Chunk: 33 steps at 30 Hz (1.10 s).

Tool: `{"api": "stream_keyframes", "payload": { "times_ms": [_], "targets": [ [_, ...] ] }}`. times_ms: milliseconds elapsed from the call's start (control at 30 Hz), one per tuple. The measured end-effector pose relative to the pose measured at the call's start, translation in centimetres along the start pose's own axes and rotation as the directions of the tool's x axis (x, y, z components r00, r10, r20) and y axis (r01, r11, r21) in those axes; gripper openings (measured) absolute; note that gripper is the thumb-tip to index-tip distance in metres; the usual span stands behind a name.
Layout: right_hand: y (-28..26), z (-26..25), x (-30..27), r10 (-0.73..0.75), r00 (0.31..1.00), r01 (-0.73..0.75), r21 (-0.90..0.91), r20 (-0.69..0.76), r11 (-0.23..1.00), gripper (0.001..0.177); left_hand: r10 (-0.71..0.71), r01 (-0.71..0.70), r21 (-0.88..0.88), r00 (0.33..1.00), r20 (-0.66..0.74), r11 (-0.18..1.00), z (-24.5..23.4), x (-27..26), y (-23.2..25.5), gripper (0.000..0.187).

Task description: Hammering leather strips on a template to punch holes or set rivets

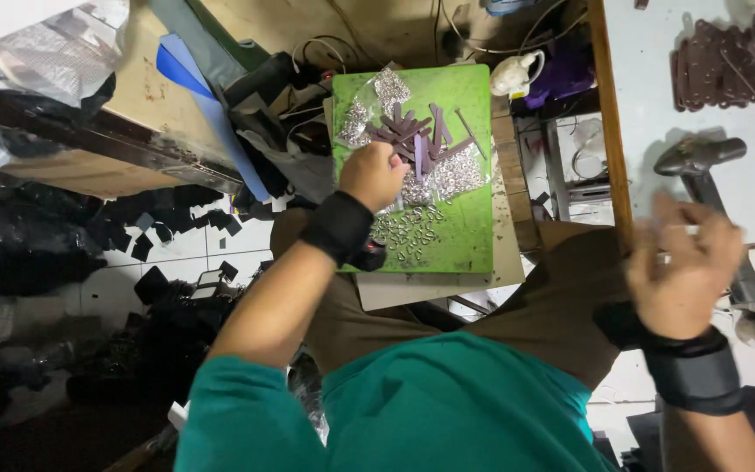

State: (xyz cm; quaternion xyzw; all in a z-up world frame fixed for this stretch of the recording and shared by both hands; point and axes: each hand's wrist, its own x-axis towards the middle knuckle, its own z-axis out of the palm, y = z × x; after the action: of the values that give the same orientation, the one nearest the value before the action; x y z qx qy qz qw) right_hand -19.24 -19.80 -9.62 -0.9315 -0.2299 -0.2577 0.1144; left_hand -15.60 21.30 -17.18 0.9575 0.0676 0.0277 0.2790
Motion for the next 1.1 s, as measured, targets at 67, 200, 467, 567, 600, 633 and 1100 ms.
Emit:
{"api": "stream_keyframes", "payload": {
  "times_ms": [67, 200, 467, 567, 600, 633, 1100],
  "targets": [
    [-2.3, 0.5, 0.8, -0.002, 1.000, 0.001, 0.086, 0.018, 0.996, 0.034, -0.104, 0.103, 0.022, 0.994, 0.041, 0.994, 1.3, 0.7, 0.6, 0.022],
    [-4.3, 2.5, 0.6, -0.017, 0.998, 0.009, 0.148, 0.058, 0.989, 0.025, -0.310, 0.302, 0.068, 0.927, 0.211, 0.951, 2.9, 2.1, 1.8, 0.021],
    [-5.7, 3.9, 1.1, -0.039, 0.994, 0.017, 0.211, 0.099, 0.977, 0.018, -0.355, 0.363, 0.016, 0.901, 0.251, 0.932, 5.5, 3.4, -0.6, 0.031],
    [-6.0, 4.5, 0.8, -0.023, 0.997, 0.001, 0.287, 0.076, 0.958, 0.011, -0.378, 0.397, -0.030, 0.893, 0.244, 0.917, 3.7, 1.3, -0.1, 0.022],
    [-6.4, 4.3, 1.0, -0.006, 0.996, -0.025, 0.337, 0.091, 0.941, 0.009, -0.330, 0.351, -0.085, 0.924, 0.195, 0.933, 2.9, 0.6, 0.2, 0.018],
    [-7.0, 4.5, 0.8, 0.004, 0.995, -0.037, 0.334, 0.098, 0.942, 0.009, -0.327, 0.349, -0.080, 0.922, 0.206, 0.934, 2.6, -0.5, 1.3, 0.018],
    [-9.8, 11.3, -3.2, 0.300, 0.746, -0.665, 0.637, 0.595, 0.389, 0.013, -0.271, 0.475, -0.307, 0.809, 0.522, 0.825, 9.4, -7.0, 7.8, 0.011]
  ]
}}
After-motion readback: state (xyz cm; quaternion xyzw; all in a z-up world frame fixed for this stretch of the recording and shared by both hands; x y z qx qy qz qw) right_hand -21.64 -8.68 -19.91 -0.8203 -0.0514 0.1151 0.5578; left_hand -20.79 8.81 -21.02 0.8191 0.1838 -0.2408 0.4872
